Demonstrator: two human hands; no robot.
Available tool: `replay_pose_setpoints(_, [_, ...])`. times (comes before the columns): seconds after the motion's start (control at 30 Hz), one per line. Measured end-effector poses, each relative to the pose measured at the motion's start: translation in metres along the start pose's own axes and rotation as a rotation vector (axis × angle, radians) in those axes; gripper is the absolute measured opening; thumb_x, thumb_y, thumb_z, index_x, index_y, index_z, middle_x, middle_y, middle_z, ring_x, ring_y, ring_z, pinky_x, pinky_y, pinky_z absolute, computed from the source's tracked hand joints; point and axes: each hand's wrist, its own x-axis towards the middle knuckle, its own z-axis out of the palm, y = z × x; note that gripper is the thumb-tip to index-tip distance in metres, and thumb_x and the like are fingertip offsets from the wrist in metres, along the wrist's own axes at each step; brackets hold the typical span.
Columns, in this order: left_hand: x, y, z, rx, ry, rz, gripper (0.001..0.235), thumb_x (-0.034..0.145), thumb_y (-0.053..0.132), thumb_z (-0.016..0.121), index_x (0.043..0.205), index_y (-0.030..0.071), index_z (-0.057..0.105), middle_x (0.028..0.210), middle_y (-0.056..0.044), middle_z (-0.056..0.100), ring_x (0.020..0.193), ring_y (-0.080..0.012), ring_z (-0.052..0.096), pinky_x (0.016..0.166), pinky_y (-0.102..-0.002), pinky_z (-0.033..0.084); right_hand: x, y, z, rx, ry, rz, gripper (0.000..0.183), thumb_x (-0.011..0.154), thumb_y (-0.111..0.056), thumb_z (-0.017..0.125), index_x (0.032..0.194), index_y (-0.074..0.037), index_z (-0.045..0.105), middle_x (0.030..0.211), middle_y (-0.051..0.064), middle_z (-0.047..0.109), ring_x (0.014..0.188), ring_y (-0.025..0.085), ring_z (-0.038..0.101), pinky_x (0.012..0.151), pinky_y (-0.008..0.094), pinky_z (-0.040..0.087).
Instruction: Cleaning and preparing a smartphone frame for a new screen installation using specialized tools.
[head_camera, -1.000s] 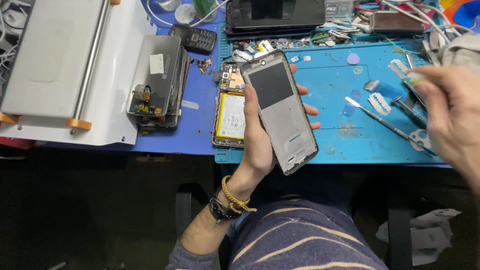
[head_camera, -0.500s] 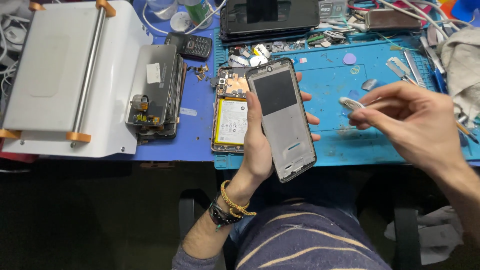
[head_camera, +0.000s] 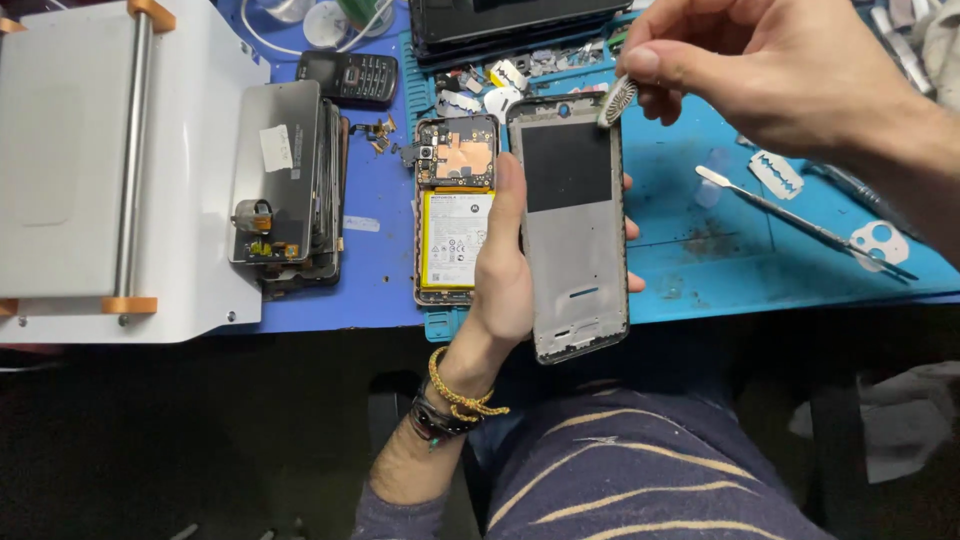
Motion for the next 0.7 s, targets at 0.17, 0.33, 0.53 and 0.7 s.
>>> replay_pose_setpoints(0.17, [0.002, 0.001, -0.008, 0.055, 0.041, 0.047, 0.084, 0.107, 0.07, 0.026, 0.147, 0.001, 0.052, 0.133, -0.016, 0.06, 0.11, -0.0251, 0.064, 0.084, -0.051, 0.064, -0.036, -0.02, 0.024, -0.127, -0.055, 0.057, 0.012, 0.095, -0.012, 0.07, 0.102, -0.003, 0.075, 0.084, 0.007, 0.075, 0.073, 0.014, 0.071, 0.066, 0.028, 0.056])
replay_pose_setpoints(0.33, [-0.004, 0.011, 0.002, 0.09, 0.097, 0.113, 0.085, 0.11, 0.072, 0.023, 0.141, -0.001, 0.055, 0.124, -0.016, 0.065, 0.109, -0.0284, 0.068, 0.092, -0.046, 0.06, -0.053, -0.023, 0.018, -0.11, 0.012, -0.125, 0.009, 0.101, -0.011, 0.069, 0.106, -0.005, 0.073, 0.093, 0.004, 0.076, 0.083, 0.01, 0.072, 0.079, 0.024, 0.061])
replay_pose_setpoints(0.53, [-0.004, 0.007, 0.0, 0.063, 0.058, 0.096, 0.089, 0.106, 0.074, 0.024, 0.144, 0.0, 0.055, 0.121, -0.018, 0.065, 0.107, -0.0278, 0.069, 0.085, -0.05, 0.066, -0.05, -0.035, 0.031, -0.231, 0.028, -0.051, 0.01, 0.094, -0.01, 0.073, 0.101, -0.003, 0.075, 0.084, 0.007, 0.075, 0.075, 0.013, 0.073, 0.063, 0.027, 0.057])
replay_pose_setpoints(0.7, [0.003, 0.014, 0.0, -0.01, 0.116, 0.147, 0.084, 0.106, 0.072, 0.025, 0.145, 0.003, 0.054, 0.127, -0.013, 0.064, 0.105, -0.0261, 0.067, 0.083, -0.049, 0.063, -0.071, -0.028, 0.026, -0.168, -0.066, 0.036, 0.01, 0.091, -0.011, 0.073, 0.099, -0.006, 0.077, 0.084, 0.003, 0.076, 0.073, 0.011, 0.073, 0.065, 0.025, 0.062])
